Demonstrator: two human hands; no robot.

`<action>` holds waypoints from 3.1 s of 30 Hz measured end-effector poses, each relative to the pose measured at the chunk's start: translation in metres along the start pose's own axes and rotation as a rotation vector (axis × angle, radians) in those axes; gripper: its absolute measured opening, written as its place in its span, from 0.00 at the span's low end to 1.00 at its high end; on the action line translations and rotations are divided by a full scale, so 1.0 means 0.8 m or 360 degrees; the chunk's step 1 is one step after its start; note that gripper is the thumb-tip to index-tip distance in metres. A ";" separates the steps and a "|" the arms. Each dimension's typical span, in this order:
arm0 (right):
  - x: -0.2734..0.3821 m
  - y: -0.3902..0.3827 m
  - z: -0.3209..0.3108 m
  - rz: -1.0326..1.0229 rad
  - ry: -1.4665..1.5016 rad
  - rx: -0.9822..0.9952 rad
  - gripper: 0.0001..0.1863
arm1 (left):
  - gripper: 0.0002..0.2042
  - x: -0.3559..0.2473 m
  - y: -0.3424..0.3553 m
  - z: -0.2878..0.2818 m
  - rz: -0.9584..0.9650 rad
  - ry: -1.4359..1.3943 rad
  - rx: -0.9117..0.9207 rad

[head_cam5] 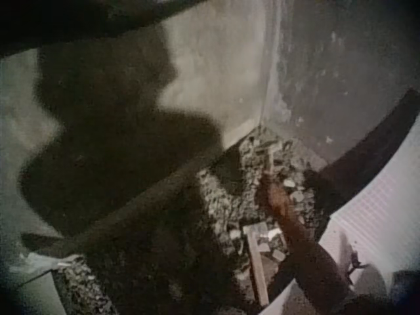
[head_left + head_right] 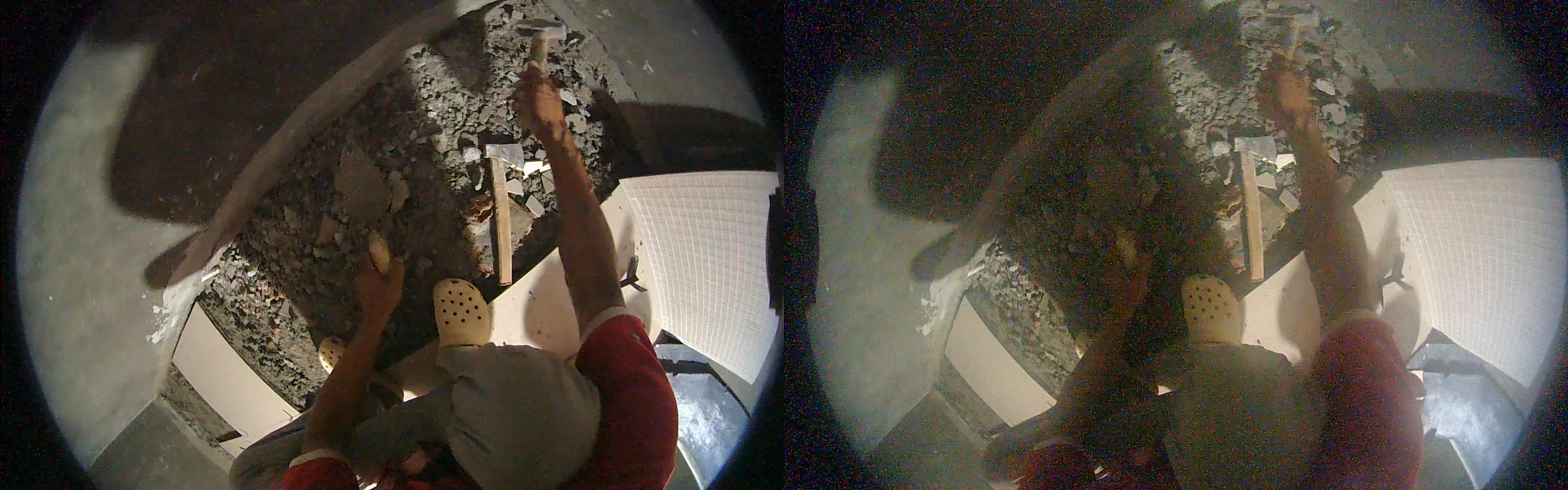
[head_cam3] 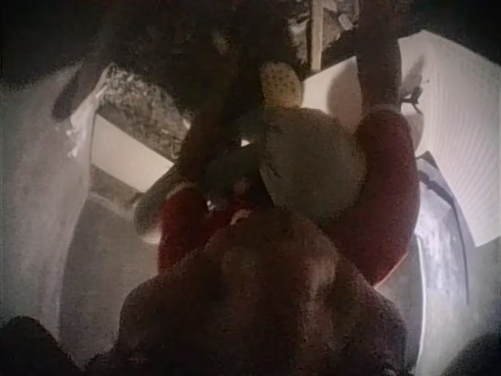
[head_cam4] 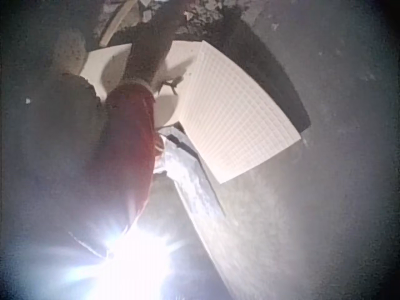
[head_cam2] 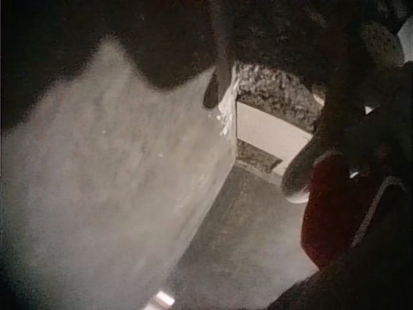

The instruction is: The person places white floor tiles onto a prepared subfloor, aligns them, and uses a hammer to tap them into place. The person also uses a trowel to spread and level the mortar or adhesive on the floor before laying additional tiles.

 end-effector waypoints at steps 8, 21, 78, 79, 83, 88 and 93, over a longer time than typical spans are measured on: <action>-0.049 -0.294 0.120 -0.0280 -0.0640 0.0791 0.19 | 0.34 0.023 0.002 -0.004 0.0097 0.0074 -0.0466; 0.097 -0.343 0.150 0.1545 -0.0079 0.1403 0.30 | 0.34 0.046 0.007 -0.001 -0.0131 -0.0448 -0.0681; 0.040 -0.030 0.108 0.0419 0.0504 -0.0744 0.23 | 0.33 -0.089 0.051 0.099 0.0296 0.0632 -0.0725; 0.050 -0.010 0.120 0.0324 0.0294 -0.0825 0.24 | 0.33 -0.089 0.050 0.102 0.0299 0.0658 -0.0738; 0.047 0.063 0.183 0.0049 -0.0255 -0.1325 0.24 | 0.32 -0.101 0.044 0.099 0.0196 0.0796 -0.0750; -0.002 0.103 0.200 0.0438 -0.1167 -0.0459 0.20 | 0.32 -0.132 0.035 0.067 0.0399 0.0574 -0.0639; 0.013 0.094 0.167 0.0120 -0.0067 -0.1188 0.18 | 0.35 -0.137 0.029 0.056 0.0346 0.0676 -0.0510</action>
Point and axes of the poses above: each hand's wrist, its own y-axis towards the middle knuckle, its own z-axis out of the palm, x = y × z, the point moved 1 cm from there along y, towards the middle knuckle, and after that the axes turned 1 degree about -z, right-handed, at the moved point
